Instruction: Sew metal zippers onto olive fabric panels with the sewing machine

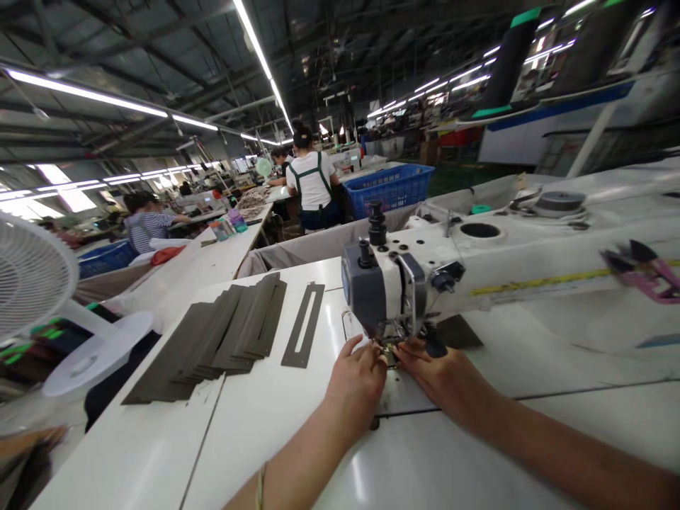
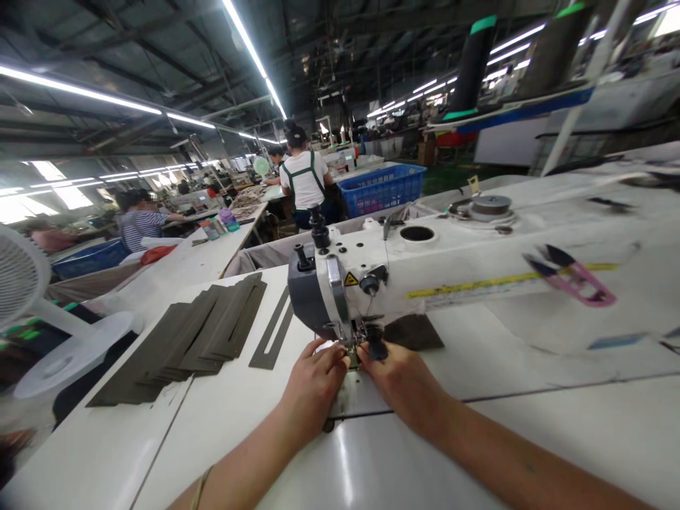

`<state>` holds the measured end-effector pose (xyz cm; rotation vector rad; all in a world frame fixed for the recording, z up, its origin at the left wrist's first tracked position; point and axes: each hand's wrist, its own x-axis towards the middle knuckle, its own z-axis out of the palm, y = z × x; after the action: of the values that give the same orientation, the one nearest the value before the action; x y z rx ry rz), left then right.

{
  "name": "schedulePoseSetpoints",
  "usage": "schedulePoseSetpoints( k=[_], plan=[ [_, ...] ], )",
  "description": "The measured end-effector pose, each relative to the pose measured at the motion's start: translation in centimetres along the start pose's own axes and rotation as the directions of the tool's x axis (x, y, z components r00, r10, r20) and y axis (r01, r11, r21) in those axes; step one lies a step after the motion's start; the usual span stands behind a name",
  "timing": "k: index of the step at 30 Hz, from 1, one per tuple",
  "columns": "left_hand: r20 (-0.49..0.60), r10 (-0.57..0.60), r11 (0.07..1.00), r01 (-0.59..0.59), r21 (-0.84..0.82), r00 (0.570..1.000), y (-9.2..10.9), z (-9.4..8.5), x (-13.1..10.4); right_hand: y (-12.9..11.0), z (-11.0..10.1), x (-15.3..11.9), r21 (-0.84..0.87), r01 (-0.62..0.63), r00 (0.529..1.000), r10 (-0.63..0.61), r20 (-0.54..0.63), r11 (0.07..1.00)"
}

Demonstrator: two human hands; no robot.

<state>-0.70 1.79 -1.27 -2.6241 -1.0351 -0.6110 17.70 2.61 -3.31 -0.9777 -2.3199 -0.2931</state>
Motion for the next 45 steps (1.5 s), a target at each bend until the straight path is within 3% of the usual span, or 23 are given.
schedulePoseSetpoints(
  k=[10,29,45],
  plan=[
    [0.048,0.012,1.0,-0.012,0.001,0.999,-0.3,0.2,0.1,0.1,0.2,0.0,0.093,-0.055,0.997,0.049,0.063,0.994],
    [-0.033,-0.006,1.0,0.006,-0.003,0.999,-0.6,1.4,-0.4,0.2,0.9,-0.1,0.146,-0.065,0.997,0.069,-0.023,0.987],
    [-0.019,-0.138,0.985,0.135,-0.111,0.99,-0.4,1.1,-0.9,0.5,1.9,-0.3,0.023,-0.089,0.987,0.091,-0.13,0.996]
  ],
)
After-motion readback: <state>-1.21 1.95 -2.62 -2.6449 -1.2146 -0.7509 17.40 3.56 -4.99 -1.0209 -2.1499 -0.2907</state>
